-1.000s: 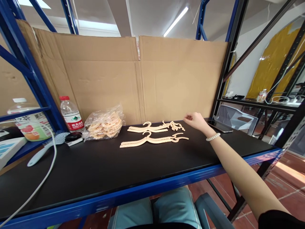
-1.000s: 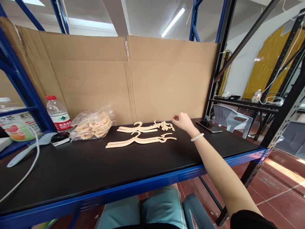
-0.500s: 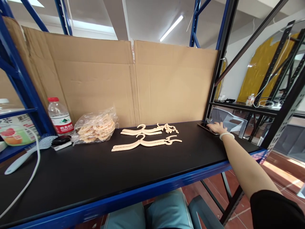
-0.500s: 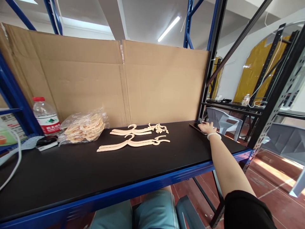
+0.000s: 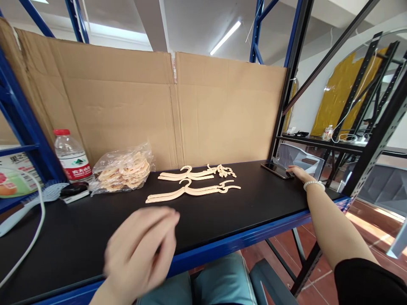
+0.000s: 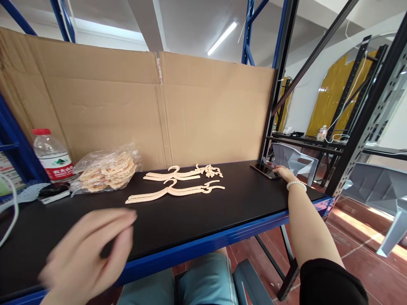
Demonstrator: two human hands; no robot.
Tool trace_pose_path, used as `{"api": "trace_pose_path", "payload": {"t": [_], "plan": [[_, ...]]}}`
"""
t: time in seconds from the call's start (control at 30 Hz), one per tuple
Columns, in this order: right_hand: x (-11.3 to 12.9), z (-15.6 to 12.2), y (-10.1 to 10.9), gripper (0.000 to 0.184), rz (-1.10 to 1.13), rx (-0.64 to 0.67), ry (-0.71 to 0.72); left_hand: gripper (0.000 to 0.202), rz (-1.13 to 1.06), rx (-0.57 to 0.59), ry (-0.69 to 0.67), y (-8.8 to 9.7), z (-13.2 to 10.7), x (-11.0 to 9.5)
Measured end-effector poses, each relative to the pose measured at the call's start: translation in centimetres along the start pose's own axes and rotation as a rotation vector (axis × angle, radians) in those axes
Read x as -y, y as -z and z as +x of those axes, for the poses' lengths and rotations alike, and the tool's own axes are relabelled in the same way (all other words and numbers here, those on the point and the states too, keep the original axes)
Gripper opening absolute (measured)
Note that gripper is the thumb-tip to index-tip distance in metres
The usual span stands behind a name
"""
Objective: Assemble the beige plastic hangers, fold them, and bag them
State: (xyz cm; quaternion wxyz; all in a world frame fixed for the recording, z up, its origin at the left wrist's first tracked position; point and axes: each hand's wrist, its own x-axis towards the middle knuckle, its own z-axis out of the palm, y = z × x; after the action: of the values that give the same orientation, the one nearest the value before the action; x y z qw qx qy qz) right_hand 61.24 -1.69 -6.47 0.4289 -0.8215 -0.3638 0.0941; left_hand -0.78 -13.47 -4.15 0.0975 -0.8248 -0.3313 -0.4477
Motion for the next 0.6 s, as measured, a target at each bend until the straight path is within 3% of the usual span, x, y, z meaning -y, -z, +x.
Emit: {"api": "trace_pose_path", "payload": {"t": [0.1,0.2,0.43,0.6], "plan": [[0.2,-0.3,-0.1,0.05,0.038,0.034,-0.002,0.047,0.085,0.2,0.006,-2.7,1.9,2.0],[0.4,-0.7,0.1,0.06,0.051,0.07,-0.005,0.041,0.099,0.394,0.009,-3.7,1.9,3.1],[0.2,-0.7,0.3,0.067,0.037,0.117,-0.02,0.039,0.071,0.515,0.089,-3.4,1.5,3.0],[0.1,-0.2,0.0,0.074,0.036,0.122,-0.019,0.04,0.069,0.528,0.112,-3.5,1.6,2.9]]}}
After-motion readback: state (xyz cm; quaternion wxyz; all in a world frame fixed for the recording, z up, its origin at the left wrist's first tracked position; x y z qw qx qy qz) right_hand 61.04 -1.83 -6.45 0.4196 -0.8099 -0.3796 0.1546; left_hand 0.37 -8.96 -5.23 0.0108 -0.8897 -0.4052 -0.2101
